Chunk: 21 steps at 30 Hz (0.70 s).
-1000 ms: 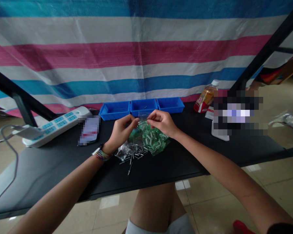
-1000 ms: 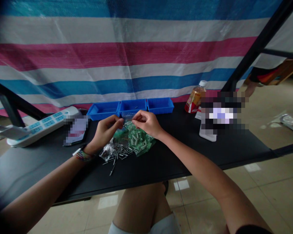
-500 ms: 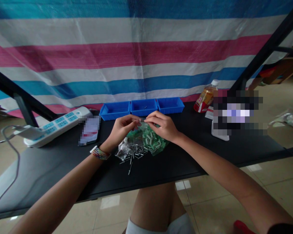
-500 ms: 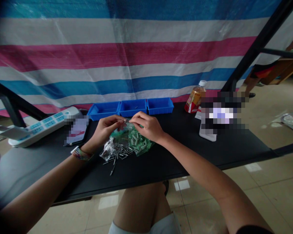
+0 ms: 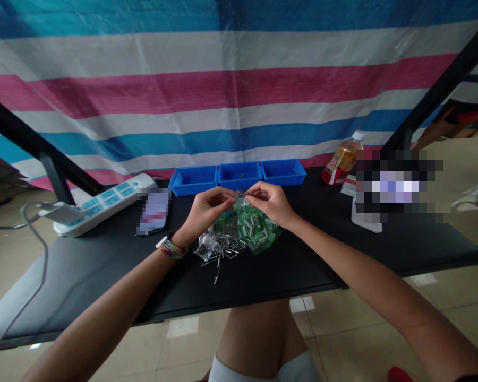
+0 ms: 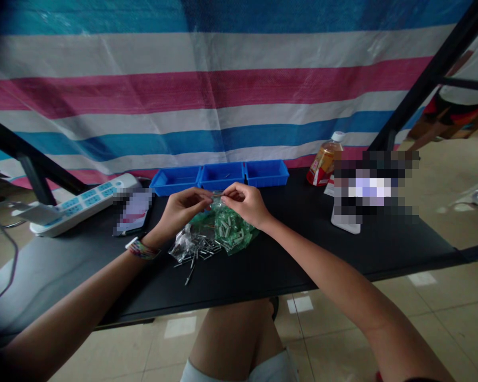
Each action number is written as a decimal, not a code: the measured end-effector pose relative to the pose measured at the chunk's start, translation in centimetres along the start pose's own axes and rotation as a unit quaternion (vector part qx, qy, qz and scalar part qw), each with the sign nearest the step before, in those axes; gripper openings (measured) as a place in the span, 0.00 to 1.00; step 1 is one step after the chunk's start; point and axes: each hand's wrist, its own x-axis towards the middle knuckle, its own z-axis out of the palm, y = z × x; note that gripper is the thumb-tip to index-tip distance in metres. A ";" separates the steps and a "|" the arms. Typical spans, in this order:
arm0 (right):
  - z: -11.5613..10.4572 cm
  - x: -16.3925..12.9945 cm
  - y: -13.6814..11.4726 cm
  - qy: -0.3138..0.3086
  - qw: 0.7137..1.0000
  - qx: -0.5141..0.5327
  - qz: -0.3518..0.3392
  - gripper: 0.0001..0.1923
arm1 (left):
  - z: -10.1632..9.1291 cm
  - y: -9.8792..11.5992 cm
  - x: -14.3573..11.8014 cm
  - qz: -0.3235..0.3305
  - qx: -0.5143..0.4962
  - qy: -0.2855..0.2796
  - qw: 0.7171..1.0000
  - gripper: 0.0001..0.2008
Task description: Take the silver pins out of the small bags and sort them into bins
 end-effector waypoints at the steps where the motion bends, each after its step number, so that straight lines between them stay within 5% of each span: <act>1: 0.0 0.0 0.0 -0.001 1.000 0.005 0.005 0.12 | 0.0 -0.1 0.1 0.002 -0.009 0.003 1.000 0.15; 4: -0.3 0.0 -0.2 -0.002 1.000 0.007 0.013 0.12 | -0.6 -0.7 0.6 -0.001 -0.023 0.042 0.999 0.14; 11: -1.8 0.3 0.2 0.031 0.995 -0.097 -0.010 0.07 | -4.8 -2.8 2.6 -0.033 -0.093 0.265 0.959 0.20; 18: -1.7 0.2 0.5 -0.010 0.988 -0.153 -0.027 0.05 | -6.1 -3.5 2.9 -0.074 -0.155 0.288 0.942 0.19; 21: -2.1 0.2 -0.2 -0.077 0.979 -0.182 -0.054 0.03 | -6.1 -3.6 2.9 -0.072 -0.156 0.281 0.944 0.15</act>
